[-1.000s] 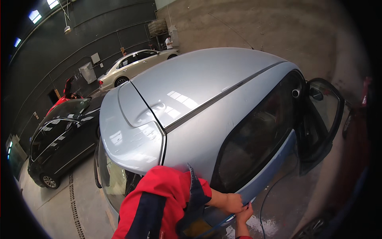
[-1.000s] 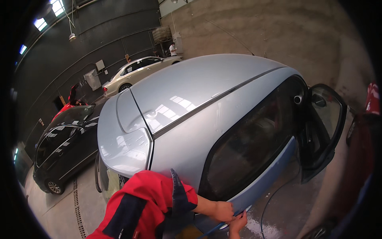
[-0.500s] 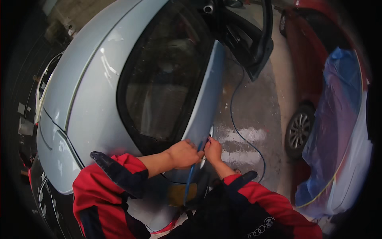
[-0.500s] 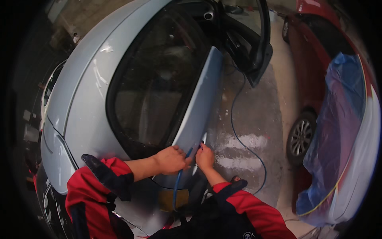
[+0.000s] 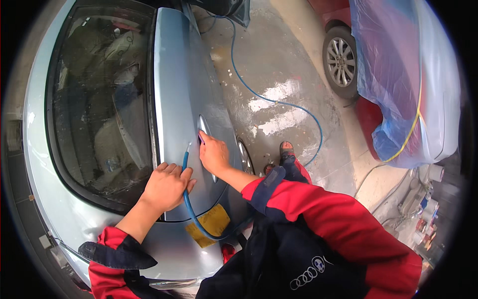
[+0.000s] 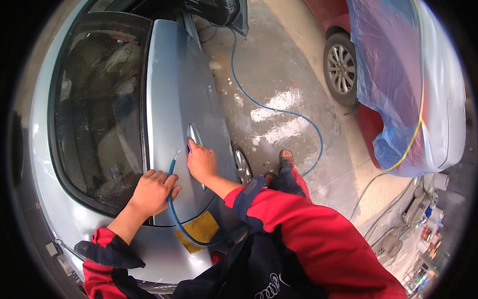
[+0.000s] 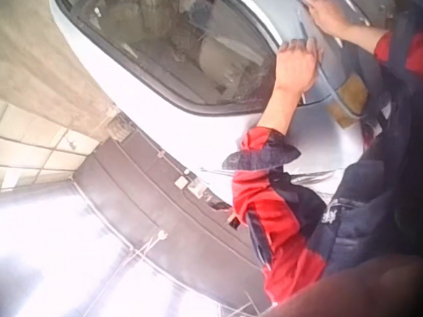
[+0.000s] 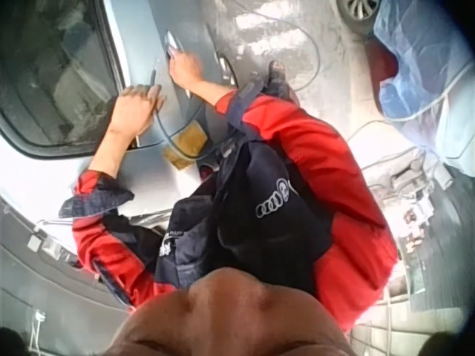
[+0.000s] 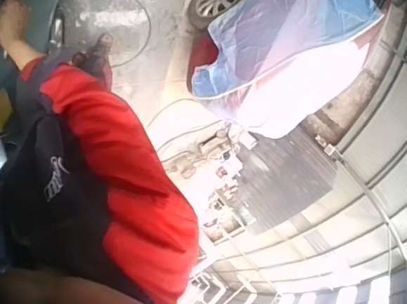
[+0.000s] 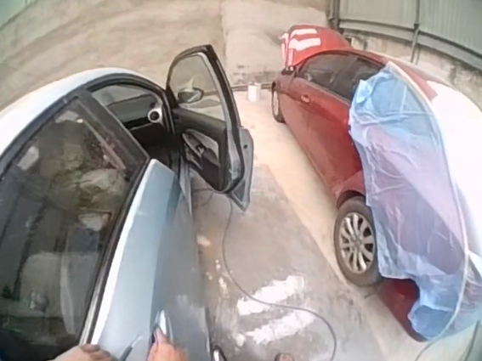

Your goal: Sand the paint on a car door handle using a sanding block and water.

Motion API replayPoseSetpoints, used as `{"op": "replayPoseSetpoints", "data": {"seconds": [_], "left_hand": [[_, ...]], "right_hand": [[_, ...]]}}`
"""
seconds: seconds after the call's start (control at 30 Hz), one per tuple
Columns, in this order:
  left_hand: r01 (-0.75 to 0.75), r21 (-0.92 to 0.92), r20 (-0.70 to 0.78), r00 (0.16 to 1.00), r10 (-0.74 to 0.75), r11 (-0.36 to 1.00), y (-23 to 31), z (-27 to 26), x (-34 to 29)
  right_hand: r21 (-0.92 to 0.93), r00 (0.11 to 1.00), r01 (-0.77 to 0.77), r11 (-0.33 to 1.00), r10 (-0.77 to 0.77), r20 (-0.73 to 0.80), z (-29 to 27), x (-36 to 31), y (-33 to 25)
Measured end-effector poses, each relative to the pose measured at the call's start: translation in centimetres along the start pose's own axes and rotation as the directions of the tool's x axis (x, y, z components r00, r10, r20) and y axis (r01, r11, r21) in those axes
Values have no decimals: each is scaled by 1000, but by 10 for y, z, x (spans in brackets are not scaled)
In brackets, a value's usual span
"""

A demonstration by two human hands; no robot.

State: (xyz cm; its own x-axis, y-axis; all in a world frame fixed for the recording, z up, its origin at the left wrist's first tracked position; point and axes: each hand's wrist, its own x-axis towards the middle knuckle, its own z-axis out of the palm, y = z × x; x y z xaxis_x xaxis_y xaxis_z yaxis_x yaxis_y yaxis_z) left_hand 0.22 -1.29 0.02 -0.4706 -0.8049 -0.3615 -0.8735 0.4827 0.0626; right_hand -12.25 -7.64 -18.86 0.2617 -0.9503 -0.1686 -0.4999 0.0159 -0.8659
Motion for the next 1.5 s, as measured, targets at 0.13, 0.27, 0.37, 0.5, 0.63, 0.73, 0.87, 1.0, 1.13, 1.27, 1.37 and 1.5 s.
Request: {"op": "replayPoseSetpoints", "data": {"seconds": [0.13,0.27,0.37,0.5,0.63,0.73,0.87,1.0,1.13,1.27,1.37,1.5], "left_hand": [[24,9,-19,1000,-24,1000,7,-7,-1],[16,-28,-31,999,-17,999,4,0,1],[27,-11,42,999,-26,1000,7,-7,5],[54,-39,52,997,-52,998,6,-6,0],[2,-40,-59,998,-5,999,5,4,0],[8,-5,-31,999,-8,1000,8,-8,4],[18,3,4,1000,-18,1000,8,-5,0],[3,19,-31,1000,-2,1000,7,1,-4],[8,21,-18,1000,-8,1000,5,-2,-3],[-14,26,-53,998,16,1000,5,-2,4],[15,46,-69,998,-12,999,0,-2,-2],[15,58,-51,999,-12,998,-4,-3,-9]], "right_hand": [[-54,976,-100,994,108,187,-21,0,-16],[-40,995,-37,998,40,87,-1,-2,0],[17,995,54,998,-53,-90,0,-2,6],[-124,961,-44,991,76,265,-24,7,-12],[-53,996,44,998,-40,78,1,-3,5],[-45,998,66,997,-65,14,1,-2,6],[-203,942,-12,979,79,326,-35,17,-12],[-92,952,-88,992,111,284,-18,16,-8],[14,928,-212,977,196,318,-12,53,-9],[401,853,-424,812,209,479,-21,76,13],[471,814,-505,723,218,538,-31,62,17],[691,898,-438,575,244,367,-56,39,28]]}}
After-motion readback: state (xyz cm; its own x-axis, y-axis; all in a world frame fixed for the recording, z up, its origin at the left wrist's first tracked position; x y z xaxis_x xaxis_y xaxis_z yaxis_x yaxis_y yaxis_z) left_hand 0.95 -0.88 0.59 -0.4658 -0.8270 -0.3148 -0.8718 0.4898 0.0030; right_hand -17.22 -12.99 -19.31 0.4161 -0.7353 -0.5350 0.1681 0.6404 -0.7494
